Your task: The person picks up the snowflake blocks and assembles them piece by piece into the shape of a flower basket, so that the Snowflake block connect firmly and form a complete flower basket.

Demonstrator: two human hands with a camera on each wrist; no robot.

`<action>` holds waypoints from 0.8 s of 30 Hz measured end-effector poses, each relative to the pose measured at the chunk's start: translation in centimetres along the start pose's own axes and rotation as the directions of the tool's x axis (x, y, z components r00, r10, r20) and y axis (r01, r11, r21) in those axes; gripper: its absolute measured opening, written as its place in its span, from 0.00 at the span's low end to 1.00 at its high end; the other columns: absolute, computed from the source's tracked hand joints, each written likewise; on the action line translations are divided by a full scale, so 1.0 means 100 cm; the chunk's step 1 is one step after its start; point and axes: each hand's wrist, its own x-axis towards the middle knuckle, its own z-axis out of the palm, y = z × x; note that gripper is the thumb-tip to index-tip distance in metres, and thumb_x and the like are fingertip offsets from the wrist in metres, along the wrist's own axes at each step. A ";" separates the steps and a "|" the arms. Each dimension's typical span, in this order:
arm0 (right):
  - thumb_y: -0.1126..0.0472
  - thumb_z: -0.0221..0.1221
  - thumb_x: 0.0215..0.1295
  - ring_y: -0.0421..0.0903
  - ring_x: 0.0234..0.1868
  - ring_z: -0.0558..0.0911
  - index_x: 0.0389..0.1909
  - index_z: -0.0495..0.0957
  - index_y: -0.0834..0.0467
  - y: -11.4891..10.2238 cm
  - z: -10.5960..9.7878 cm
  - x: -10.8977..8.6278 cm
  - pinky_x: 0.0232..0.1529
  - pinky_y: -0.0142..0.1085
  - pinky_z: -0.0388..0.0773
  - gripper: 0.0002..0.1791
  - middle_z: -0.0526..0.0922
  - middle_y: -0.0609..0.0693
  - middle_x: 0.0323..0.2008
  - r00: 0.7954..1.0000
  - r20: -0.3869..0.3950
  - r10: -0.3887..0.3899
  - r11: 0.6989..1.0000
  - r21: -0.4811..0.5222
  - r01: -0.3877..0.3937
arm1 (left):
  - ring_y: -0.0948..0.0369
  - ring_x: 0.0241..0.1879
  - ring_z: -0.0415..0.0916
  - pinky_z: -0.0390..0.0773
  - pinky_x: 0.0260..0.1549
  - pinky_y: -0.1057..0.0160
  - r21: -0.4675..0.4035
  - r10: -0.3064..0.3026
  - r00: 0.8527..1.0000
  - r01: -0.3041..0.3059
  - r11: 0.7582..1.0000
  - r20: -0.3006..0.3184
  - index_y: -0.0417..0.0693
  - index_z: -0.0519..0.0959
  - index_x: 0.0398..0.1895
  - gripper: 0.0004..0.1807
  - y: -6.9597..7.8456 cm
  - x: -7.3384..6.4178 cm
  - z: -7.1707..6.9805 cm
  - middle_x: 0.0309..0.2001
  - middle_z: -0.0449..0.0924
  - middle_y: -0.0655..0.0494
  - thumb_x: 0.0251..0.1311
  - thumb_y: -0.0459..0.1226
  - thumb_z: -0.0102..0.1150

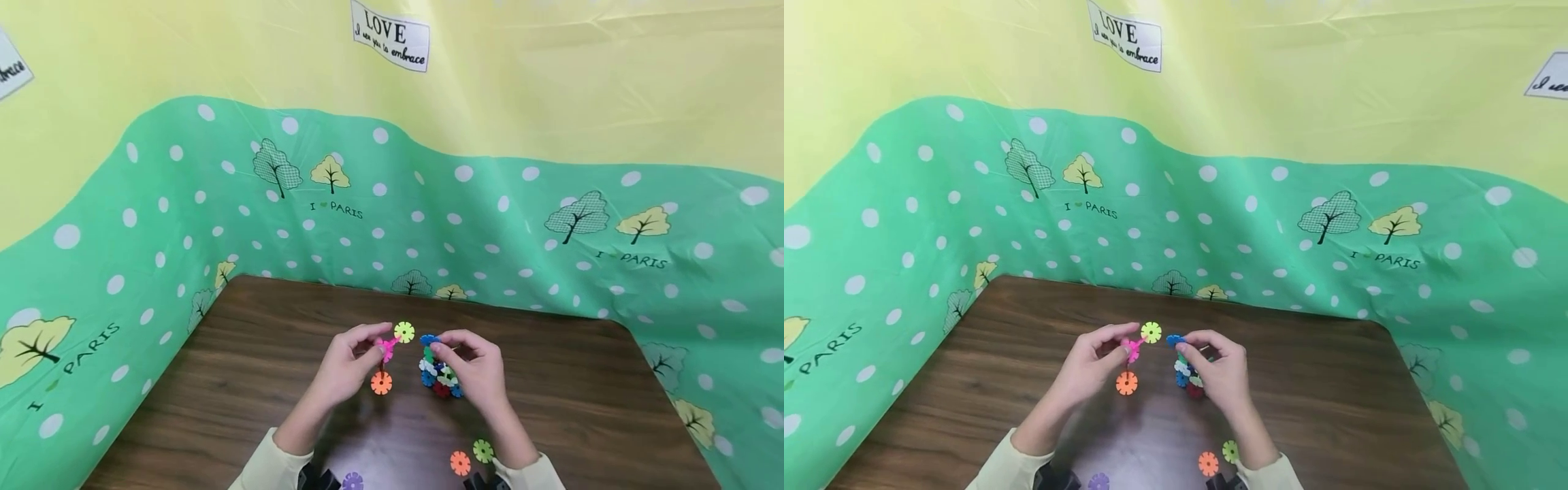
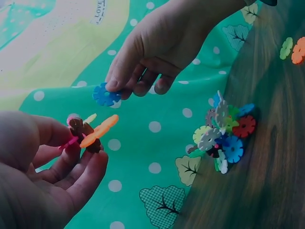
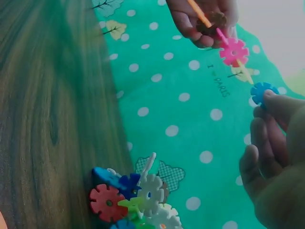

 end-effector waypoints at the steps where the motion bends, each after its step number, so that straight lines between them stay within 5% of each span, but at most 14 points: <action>1: 0.68 0.71 0.62 0.44 0.29 0.83 0.37 0.87 0.58 0.000 0.000 0.001 0.29 0.33 0.83 0.05 0.87 0.52 0.32 1.000 0.003 -0.006 1.000 -0.004 0.006 | 0.60 0.37 0.79 0.82 0.40 0.68 0.005 0.003 1.000 -0.003 1.000 0.007 0.41 0.82 0.61 0.19 0.001 0.000 0.000 0.40 0.82 0.48 0.67 0.28 0.59; 14: 0.70 0.71 0.60 0.44 0.31 0.82 0.35 0.88 0.57 0.000 0.001 0.002 0.32 0.32 0.82 0.05 0.88 0.57 0.34 1.000 0.008 -0.012 1.000 -0.028 0.012 | 0.63 0.33 0.81 0.81 0.32 0.68 -0.034 -0.004 0.998 0.007 0.999 0.069 0.44 0.83 0.60 0.18 0.004 -0.003 0.004 0.41 0.82 0.48 0.69 0.28 0.58; 24: 0.68 0.70 0.62 0.41 0.34 0.83 0.35 0.88 0.56 0.003 -0.002 0.002 0.34 0.30 0.82 0.04 0.88 0.54 0.35 0.995 0.034 -0.090 0.996 -0.024 0.090 | 0.61 0.30 0.78 0.78 0.27 0.70 -0.035 -0.003 0.996 0.006 0.999 0.084 0.44 0.84 0.58 0.18 0.003 -0.001 0.007 0.37 0.80 0.48 0.68 0.28 0.58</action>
